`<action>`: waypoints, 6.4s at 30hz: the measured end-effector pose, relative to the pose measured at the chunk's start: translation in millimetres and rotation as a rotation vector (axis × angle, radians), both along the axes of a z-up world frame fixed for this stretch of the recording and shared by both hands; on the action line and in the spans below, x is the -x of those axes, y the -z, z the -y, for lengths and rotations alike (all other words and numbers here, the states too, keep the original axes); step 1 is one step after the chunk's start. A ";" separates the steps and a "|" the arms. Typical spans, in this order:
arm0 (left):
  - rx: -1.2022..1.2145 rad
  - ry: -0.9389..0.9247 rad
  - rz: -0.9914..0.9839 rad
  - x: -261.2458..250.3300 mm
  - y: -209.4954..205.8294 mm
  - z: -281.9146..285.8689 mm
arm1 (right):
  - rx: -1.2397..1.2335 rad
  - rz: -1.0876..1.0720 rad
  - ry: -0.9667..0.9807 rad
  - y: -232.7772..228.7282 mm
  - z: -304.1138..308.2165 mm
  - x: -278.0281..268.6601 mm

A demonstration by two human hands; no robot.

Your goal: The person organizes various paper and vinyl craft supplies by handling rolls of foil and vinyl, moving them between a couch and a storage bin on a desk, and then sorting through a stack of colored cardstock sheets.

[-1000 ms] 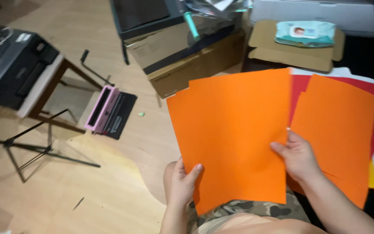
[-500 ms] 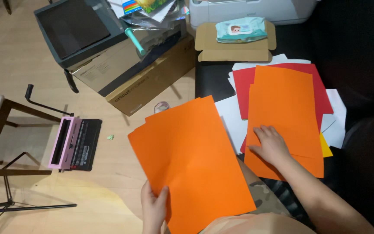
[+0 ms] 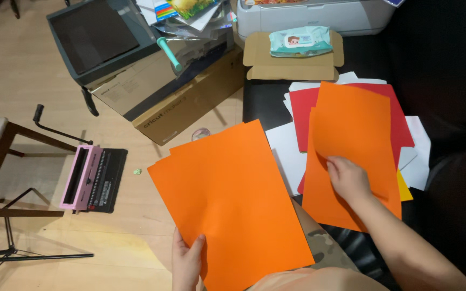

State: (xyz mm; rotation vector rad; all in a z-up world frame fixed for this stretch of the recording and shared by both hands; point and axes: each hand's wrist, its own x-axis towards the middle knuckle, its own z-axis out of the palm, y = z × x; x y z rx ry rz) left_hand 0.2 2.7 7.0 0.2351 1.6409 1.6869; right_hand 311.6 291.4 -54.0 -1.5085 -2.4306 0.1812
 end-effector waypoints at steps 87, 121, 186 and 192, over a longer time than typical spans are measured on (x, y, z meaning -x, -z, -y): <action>-0.208 -0.192 0.217 -28.9 -18.5 1.0 | -0.052 0.378 -0.309 45.1 52.3 -28.8; -0.283 -0.152 0.218 -28.8 -0.9 12.4 | 0.618 -0.453 0.286 7.2 33.9 -27.5; -0.529 0.191 0.022 -23.0 -7.5 -7.1 | 1.303 -1.430 0.079 -93.7 77.8 117.2; 0.083 0.144 -0.218 -15.5 -19.6 -7.0 | 1.351 -1.376 -0.165 -82.2 73.2 104.0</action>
